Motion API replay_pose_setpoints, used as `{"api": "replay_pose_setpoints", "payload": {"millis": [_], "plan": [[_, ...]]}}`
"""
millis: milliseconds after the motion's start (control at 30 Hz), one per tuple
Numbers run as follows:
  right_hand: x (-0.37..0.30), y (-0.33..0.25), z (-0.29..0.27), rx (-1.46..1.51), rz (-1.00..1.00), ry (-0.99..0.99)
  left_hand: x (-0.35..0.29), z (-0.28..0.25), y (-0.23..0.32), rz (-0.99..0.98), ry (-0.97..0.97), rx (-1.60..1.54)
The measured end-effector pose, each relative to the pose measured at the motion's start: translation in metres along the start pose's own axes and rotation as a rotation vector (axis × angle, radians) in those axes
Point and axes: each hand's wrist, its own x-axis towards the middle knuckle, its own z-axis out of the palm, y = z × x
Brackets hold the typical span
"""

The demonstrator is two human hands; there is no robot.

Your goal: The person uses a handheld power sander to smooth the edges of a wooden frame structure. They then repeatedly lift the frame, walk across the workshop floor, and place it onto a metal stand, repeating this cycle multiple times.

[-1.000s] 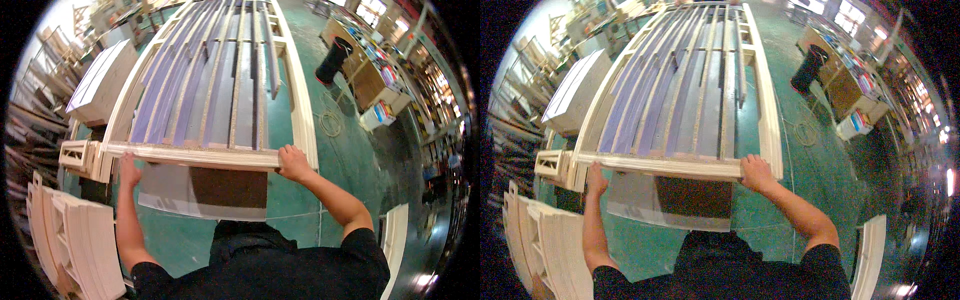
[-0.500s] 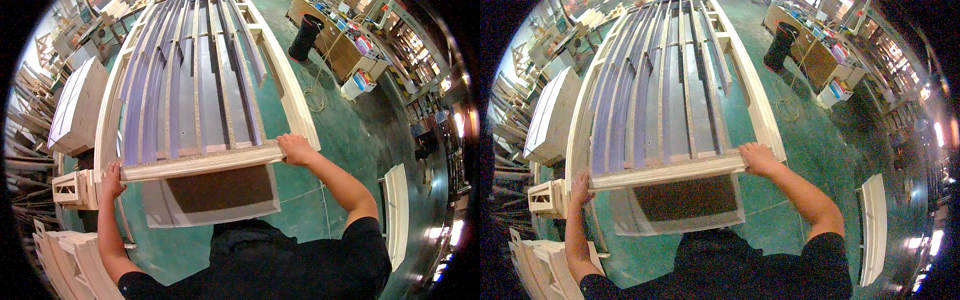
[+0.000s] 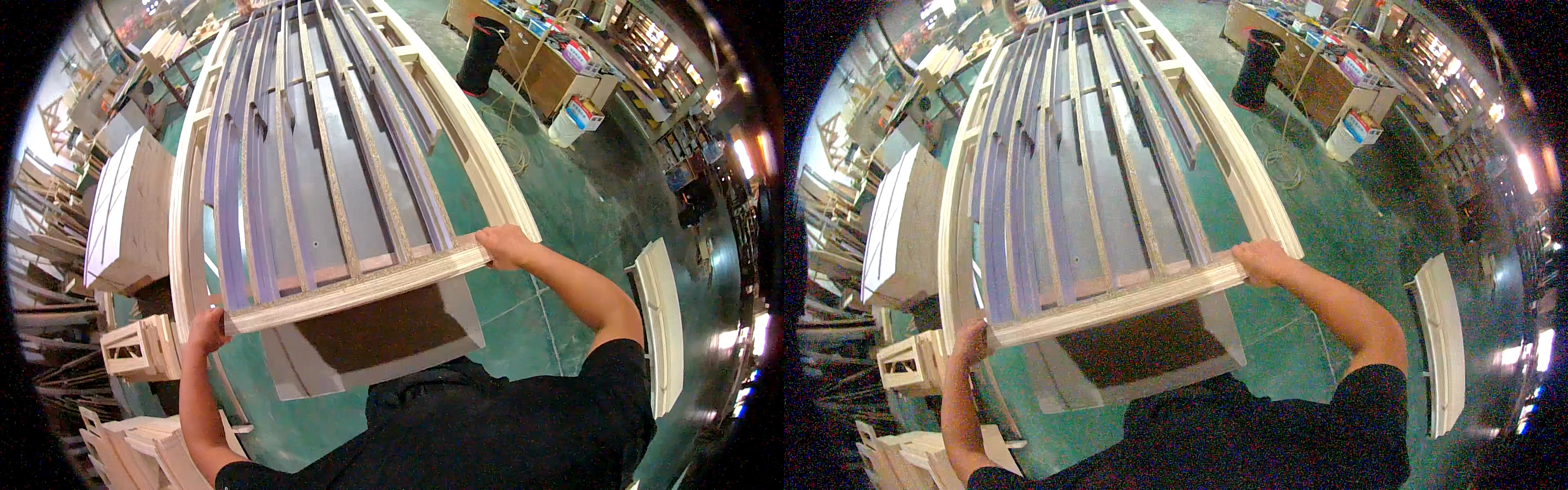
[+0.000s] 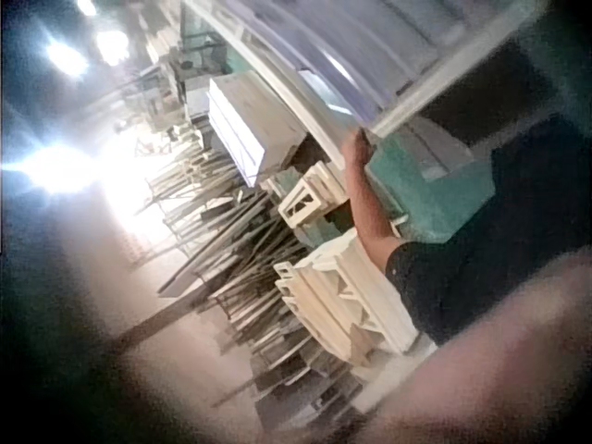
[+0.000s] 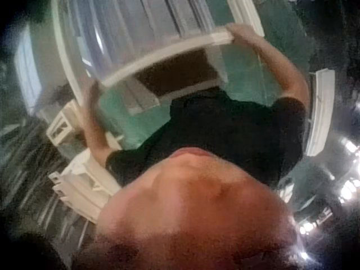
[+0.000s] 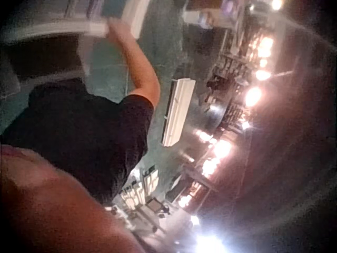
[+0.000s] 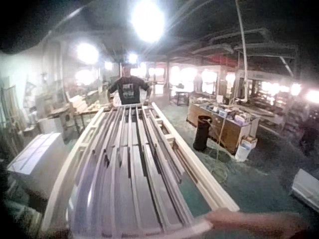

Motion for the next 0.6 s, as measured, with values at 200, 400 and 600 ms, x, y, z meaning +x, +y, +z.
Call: {"api": "replay_pose_setpoints", "payload": {"millis": [200,400,600], "plan": [[-0.026,0.029,-0.003,0.020,0.070,0.007,-0.028,-0.056,0.096,0.189,0.010,0.185],[-0.050,0.023,-0.019,-0.003,0.095,0.026,-0.047,-0.057,0.117,0.220,-0.059,0.286],[-0.062,0.044,0.011,0.016,0.119,0.078,-0.055,-0.035,0.120,0.189,-0.022,0.284]]}}
